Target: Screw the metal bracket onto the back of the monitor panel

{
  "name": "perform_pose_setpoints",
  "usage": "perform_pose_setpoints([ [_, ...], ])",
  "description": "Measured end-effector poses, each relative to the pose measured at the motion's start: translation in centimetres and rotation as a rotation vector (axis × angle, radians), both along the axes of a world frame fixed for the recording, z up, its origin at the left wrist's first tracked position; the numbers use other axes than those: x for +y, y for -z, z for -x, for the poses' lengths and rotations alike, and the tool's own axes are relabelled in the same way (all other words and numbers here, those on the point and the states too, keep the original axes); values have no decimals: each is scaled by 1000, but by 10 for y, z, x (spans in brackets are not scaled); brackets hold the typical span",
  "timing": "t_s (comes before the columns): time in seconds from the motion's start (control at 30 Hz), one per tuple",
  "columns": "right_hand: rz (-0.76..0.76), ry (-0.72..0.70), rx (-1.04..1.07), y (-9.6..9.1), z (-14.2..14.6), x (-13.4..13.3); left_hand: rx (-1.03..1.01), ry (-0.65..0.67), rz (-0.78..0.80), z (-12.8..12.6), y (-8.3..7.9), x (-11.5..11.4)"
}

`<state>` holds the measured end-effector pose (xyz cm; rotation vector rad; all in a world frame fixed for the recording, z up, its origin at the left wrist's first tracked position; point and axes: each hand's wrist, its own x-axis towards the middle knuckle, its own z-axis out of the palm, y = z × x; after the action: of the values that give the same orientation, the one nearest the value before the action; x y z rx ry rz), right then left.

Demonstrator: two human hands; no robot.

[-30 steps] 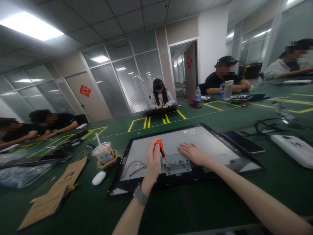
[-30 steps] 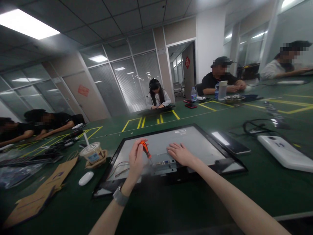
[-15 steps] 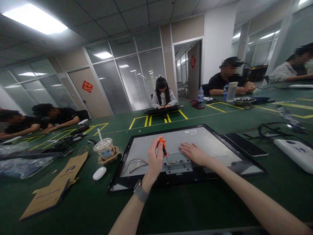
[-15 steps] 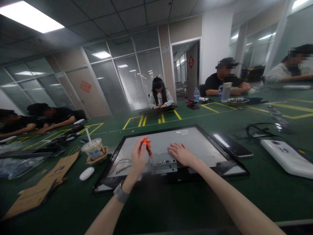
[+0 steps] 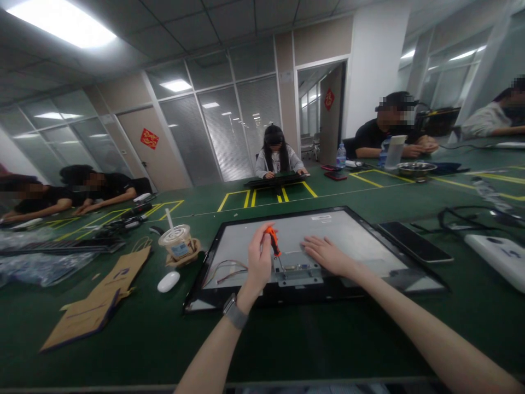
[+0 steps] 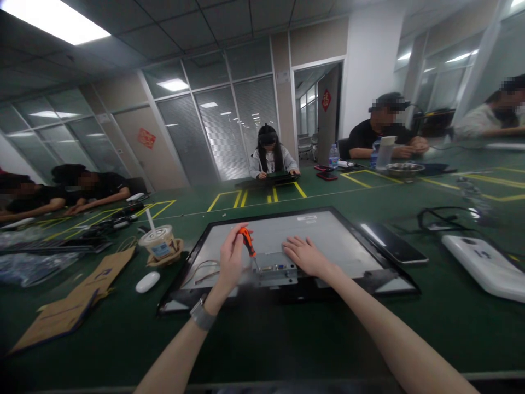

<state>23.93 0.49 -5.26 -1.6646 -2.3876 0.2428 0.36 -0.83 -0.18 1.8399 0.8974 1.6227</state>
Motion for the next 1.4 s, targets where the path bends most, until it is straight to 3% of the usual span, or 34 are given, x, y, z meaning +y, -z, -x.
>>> perform_pose_setpoints([
  [0.2,16,7,13,-5,1,-3,54,13,-49,-2,-5,-4],
  [0.57,-5,12,13,1,0,-1,1,-120,-224,-3,-6,-2],
  [0.97,2,17,21,2,-2,0,42,62,-154,-1,-7,-8],
  [1.17,11,15,9,1,-2,0,62,-57,-196,-3,-8,-5],
  [1.4,20,9,6,2,-3,1,49,-21,-140,-2,-12,-5],
])
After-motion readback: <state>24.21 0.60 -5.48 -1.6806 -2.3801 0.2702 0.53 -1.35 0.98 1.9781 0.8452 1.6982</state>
